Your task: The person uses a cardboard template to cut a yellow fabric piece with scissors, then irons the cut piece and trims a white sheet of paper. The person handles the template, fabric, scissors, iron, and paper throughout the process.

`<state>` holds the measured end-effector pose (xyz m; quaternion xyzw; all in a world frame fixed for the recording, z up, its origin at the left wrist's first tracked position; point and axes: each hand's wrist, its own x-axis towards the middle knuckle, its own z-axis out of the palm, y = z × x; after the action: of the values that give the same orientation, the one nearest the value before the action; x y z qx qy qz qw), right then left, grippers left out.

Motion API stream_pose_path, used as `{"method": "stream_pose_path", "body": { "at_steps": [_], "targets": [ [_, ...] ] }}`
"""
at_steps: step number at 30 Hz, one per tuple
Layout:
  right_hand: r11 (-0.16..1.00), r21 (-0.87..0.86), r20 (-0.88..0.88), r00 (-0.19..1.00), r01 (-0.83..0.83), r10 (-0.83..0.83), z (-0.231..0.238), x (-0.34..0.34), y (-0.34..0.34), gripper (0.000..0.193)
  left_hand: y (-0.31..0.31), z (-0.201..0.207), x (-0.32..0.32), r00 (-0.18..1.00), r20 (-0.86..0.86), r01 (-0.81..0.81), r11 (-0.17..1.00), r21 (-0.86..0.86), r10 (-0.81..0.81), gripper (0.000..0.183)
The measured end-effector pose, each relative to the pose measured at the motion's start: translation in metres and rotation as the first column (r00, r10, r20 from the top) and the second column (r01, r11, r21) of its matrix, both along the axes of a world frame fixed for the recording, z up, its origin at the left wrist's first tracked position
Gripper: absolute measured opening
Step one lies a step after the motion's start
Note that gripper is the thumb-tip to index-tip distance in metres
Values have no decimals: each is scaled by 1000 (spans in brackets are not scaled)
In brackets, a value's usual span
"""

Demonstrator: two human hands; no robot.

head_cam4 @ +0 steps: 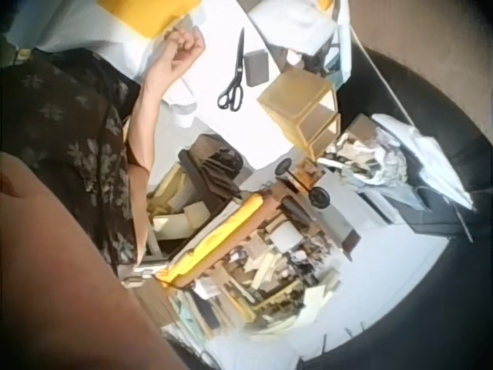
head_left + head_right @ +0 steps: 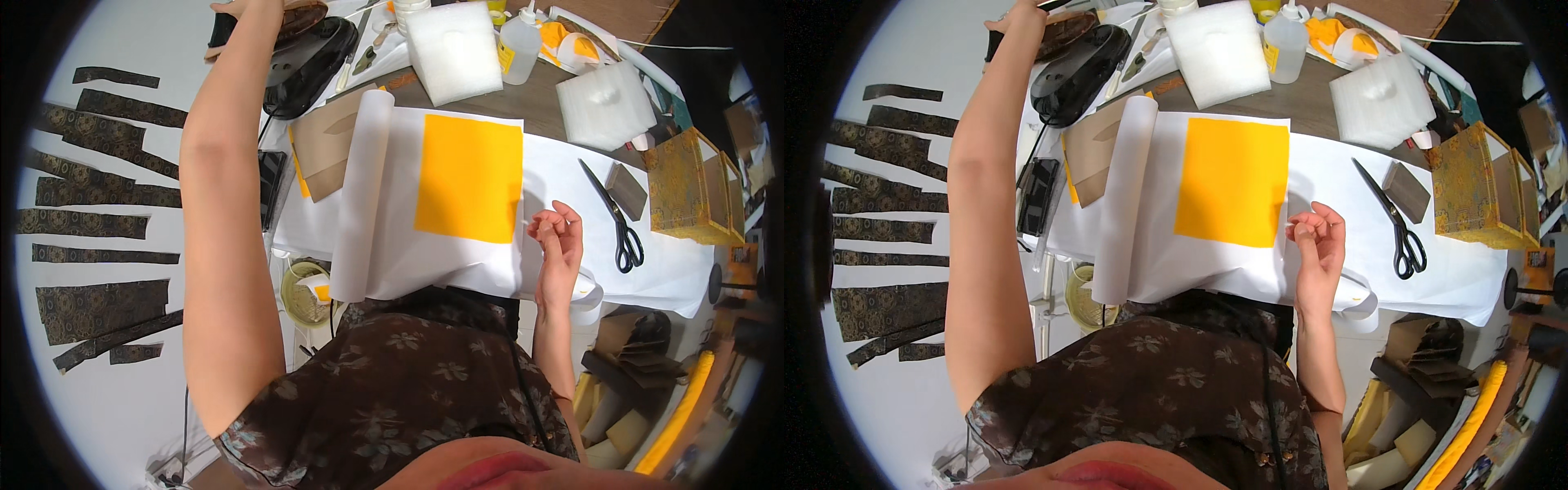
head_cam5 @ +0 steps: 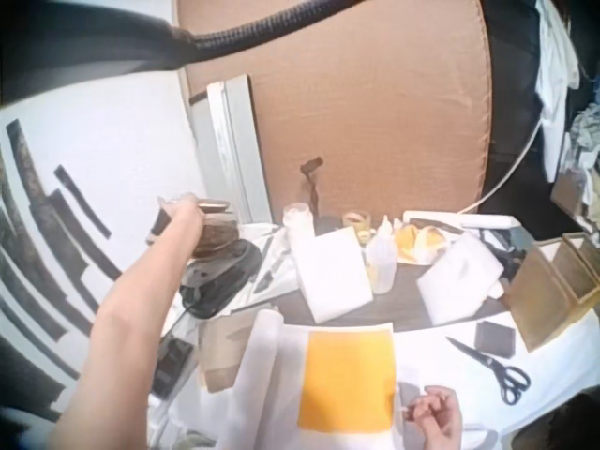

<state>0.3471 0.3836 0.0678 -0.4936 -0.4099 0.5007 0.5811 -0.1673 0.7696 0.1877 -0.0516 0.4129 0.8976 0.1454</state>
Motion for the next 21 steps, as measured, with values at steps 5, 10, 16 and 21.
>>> {"method": "stream_pose_path", "body": {
  "at_steps": [5, 10, 16, 21],
  "targets": [
    [1000, 3, -59, 998, -28, 28, -7, 1, 6, 33, -28, -25, 65, 954, -291, -249, 720, -648, 67, 56],
    [997, 38, -61, 996, -65, 67, -2, 0, 6, 33, -36, -24, 99, 962, -271, -196, 717, -669, 10, 54],
    [1000, 14, -72, 997, 3, -2, -3, 4, -1, 32, -34, -25, 133, 952, -285, -133, 678, -723, -117, 53],
    [999, -25, -61, 997, 45, -47, -9, 12, -5, 31, -31, -40, 78, 653, -495, -240, 463, -853, -573, 46]
  ]
}}
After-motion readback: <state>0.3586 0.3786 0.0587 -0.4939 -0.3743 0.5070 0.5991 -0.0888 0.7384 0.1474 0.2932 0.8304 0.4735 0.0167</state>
